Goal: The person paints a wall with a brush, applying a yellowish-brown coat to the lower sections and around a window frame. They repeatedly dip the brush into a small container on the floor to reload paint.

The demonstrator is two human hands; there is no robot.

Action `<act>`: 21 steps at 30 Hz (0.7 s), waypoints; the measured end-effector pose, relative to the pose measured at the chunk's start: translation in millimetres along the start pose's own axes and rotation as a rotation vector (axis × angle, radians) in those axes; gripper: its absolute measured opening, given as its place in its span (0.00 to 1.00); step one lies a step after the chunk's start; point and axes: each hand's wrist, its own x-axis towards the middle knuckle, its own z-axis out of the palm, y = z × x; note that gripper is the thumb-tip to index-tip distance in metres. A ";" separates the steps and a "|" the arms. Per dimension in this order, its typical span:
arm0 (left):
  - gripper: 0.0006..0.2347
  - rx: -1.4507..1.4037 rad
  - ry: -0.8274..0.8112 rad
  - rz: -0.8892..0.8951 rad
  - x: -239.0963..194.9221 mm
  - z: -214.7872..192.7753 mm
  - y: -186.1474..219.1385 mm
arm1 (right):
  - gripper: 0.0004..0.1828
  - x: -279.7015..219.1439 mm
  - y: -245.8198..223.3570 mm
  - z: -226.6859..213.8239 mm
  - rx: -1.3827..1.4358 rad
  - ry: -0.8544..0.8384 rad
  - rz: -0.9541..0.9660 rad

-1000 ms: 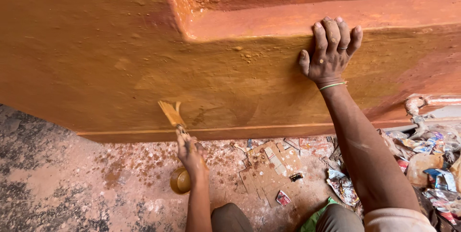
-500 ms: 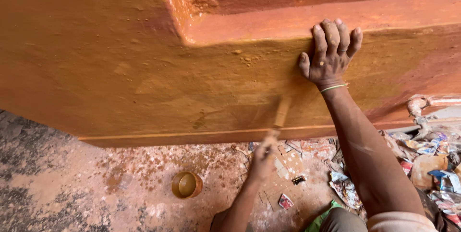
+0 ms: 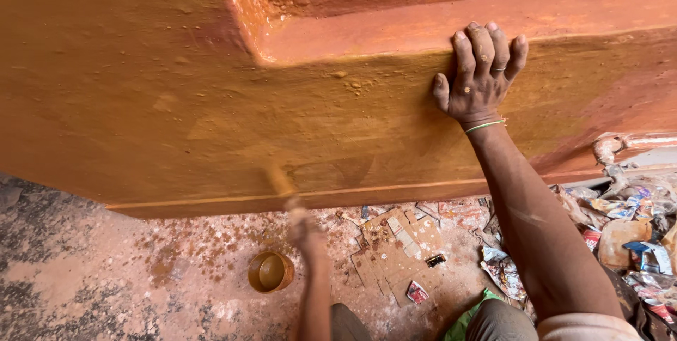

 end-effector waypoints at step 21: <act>0.19 0.119 0.164 -0.322 -14.3 7.0 8.0 | 0.32 0.6 -0.1 -0.8 0.031 0.018 -0.007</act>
